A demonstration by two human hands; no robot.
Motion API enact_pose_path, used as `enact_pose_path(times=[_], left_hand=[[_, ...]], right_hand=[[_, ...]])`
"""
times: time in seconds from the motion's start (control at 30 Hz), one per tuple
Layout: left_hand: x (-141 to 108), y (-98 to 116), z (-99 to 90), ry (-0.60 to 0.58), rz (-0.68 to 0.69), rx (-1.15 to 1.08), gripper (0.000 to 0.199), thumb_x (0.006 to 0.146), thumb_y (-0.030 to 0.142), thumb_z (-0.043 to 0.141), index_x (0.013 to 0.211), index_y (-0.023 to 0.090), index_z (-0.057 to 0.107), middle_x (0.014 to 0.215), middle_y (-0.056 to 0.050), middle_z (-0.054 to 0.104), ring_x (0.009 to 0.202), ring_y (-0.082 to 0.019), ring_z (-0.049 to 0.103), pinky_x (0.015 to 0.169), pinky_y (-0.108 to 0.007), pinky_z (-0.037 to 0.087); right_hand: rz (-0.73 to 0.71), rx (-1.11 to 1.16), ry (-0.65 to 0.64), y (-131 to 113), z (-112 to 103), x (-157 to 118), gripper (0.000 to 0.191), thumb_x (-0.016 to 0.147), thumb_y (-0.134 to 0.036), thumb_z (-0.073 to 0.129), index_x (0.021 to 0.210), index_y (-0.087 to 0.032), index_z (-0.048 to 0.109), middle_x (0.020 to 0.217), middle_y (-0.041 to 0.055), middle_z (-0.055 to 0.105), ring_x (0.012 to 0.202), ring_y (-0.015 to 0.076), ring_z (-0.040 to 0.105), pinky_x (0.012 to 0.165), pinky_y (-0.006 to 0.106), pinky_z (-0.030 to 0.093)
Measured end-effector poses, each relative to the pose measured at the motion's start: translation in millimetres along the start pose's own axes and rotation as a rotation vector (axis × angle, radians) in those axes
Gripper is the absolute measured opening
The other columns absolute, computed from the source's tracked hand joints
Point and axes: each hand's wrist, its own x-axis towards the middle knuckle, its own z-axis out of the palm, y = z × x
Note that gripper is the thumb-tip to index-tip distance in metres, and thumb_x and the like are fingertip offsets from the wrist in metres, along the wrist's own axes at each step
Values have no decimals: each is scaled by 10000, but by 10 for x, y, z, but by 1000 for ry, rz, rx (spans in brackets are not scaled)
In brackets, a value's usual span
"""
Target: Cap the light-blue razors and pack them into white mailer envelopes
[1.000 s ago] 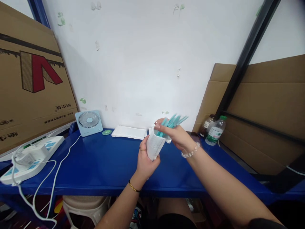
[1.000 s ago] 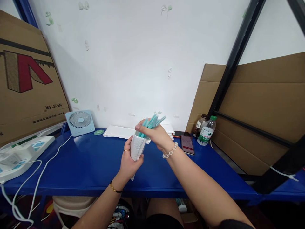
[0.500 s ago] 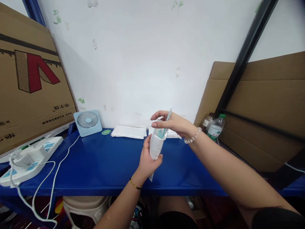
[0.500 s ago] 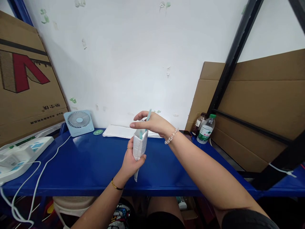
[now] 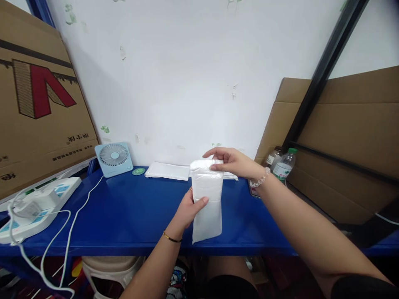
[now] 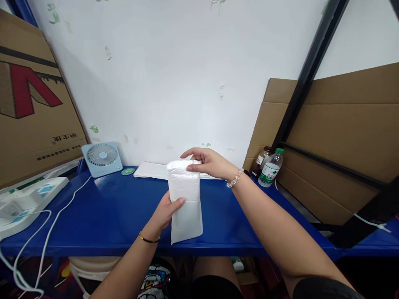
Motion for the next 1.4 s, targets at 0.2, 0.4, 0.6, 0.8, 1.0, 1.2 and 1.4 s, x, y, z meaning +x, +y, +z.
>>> enact_pose_path(times=[0.2, 0.4, 0.6, 0.8, 1.0, 1.2, 1.4], left_hand=[[128, 84, 2, 111, 111, 111, 444, 751, 363, 697, 1125, 163, 569, 1097, -106, 667, 974, -238, 624, 855, -358, 480], [397, 345, -45, 15, 133, 343, 388, 753, 391, 683, 1052, 157, 605, 1017, -84, 676, 950, -242, 613, 861, -363, 469], [786, 459, -349, 156, 292, 389, 419, 783, 351, 647, 1165, 199, 569, 1185, -85, 592, 1137, -232, 511, 1004, -348, 371], [1047, 236, -1288, 846, 177, 408, 488, 702, 206, 662, 1163, 229, 503, 1222, -84, 503, 1115, -208, 503, 999, -372, 365], [1072, 76, -1550, 1197, -79, -63, 513, 656, 175, 610, 1114, 269, 400, 1119, -22, 513, 1120, -186, 502, 922, -371, 427], [1089, 39, -1486, 1185, -135, -190, 396, 655, 164, 578, 1014, 239, 426, 1193, -42, 485, 1199, -212, 472, 925, -365, 424], [1024, 48, -1506, 1018, -192, -319, 115, 757, 188, 511, 872, 190, 505, 1037, -74, 566, 1041, -194, 603, 857, -322, 467]], right_hand=[[-213, -582, 157, -44, 13, -58, 271, 824, -418, 612, 1007, -230, 679, 1188, 96, 544, 1001, 222, 523, 826, 375, 434], [-82, -641, -169, -159, -173, -23, 337, 871, -448, 533, 742, -165, 661, 761, 33, 602, 636, 127, 510, 597, 263, 374], [295, -251, 294, 355, -535, 125, 460, 806, -565, 567, 575, -169, 531, 435, -39, 405, 411, 78, 346, 452, 234, 273], [787, -229, 700, 1509, -635, 164, 442, 931, -458, 360, 792, -106, 589, 542, 56, 546, 492, 146, 502, 485, 264, 372], [921, -439, 674, 2004, -510, 53, 497, 828, -428, 542, 1031, 22, 604, 1151, 322, 542, 1070, 366, 546, 894, 438, 379], [332, -924, 463, 1798, 123, 392, 559, 868, -424, 470, 1335, -118, 437, 1437, 205, 350, 1295, 353, 331, 1042, 496, 241], [154, -842, 28, 1688, 1349, 1130, 578, 796, -246, 573, 1329, -84, 420, 1341, 219, 466, 1229, 317, 425, 1001, 414, 331]])
